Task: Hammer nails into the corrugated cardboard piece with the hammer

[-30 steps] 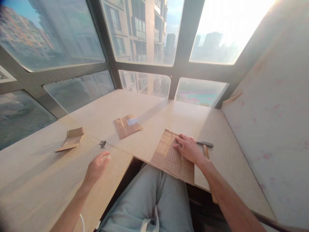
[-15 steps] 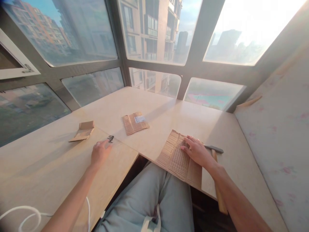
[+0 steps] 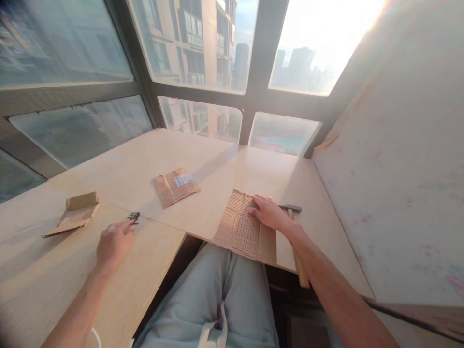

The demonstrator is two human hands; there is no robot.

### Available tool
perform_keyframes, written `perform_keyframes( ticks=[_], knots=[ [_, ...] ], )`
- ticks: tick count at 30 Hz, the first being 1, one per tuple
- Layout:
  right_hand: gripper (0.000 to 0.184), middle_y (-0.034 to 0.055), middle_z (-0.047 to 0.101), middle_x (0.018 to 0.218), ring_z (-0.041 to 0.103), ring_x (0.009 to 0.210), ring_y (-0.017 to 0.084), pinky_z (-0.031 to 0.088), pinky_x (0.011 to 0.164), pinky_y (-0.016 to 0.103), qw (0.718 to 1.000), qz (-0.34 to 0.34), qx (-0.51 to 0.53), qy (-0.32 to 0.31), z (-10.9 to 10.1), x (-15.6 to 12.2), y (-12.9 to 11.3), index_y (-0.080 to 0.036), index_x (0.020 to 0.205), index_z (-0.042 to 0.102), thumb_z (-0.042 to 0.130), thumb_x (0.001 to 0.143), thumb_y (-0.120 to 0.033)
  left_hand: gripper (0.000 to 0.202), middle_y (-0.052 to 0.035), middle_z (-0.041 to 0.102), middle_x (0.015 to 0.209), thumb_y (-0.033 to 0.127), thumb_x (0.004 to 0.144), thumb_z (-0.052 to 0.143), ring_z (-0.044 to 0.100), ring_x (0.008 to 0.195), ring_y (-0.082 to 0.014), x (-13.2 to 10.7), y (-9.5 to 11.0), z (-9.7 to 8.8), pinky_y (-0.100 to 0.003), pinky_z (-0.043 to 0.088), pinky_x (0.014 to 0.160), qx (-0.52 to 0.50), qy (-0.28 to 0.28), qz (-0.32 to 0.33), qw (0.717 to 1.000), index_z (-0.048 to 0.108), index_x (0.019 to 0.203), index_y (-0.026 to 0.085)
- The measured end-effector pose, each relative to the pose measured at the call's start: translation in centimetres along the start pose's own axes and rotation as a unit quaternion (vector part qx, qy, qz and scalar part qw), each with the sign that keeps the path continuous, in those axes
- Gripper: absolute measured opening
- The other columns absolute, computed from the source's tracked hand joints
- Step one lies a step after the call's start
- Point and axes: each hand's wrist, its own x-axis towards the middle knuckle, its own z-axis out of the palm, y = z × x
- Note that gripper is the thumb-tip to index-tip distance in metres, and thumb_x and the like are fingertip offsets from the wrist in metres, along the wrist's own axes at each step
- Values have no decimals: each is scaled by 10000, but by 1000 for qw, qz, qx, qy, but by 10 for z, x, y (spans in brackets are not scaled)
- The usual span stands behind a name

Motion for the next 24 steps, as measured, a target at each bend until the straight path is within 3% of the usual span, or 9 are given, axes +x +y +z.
perform_keyframes(
  ticks=[7, 16, 21, 24],
  knots=[
    [388, 202, 546, 1377, 471, 1307, 342, 294, 1095, 575, 1000, 6, -16, -5, 0, 0, -2, -164, 1248, 565, 497, 945, -396, 433, -201, 683, 1056, 325, 856, 431, 613, 974, -313, 10, 4, -1, -411, 463, 932, -5, -11, 29, 999, 701, 1089, 80],
    [303, 170, 606, 1271, 529, 1222, 319, 302, 1090, 564, 1000, -2, -13, -9, -3, 0, -8, -189, 1128, 592, 513, 943, -415, 349, -154, 683, 987, 330, 854, 417, 617, 900, -300, 16, 6, -8, -398, 493, 817, -18, -37, 8, 999, 704, 948, 154],
    [343, 156, 610, 1280, 546, 1203, 329, 304, 1090, 567, 1000, -4, 6, 13, -4, -1, -7, -211, 1177, 584, 552, 918, -433, 335, -143, 682, 893, 309, 800, 461, 627, 855, -306, 15, 5, -12, -416, 503, 803, -50, -25, -14, 998, 683, 991, 146],
    [411, 150, 597, 1311, 547, 1208, 322, 326, 1090, 529, 999, -9, 13, 36, -1, -1, -4, -228, 1247, 555, 589, 896, -440, 379, -157, 674, 917, 323, 776, 469, 628, 819, -294, 7, 24, -22, -438, 504, 825, -92, 28, -29, 995, 671, 1023, 118]
  ],
)
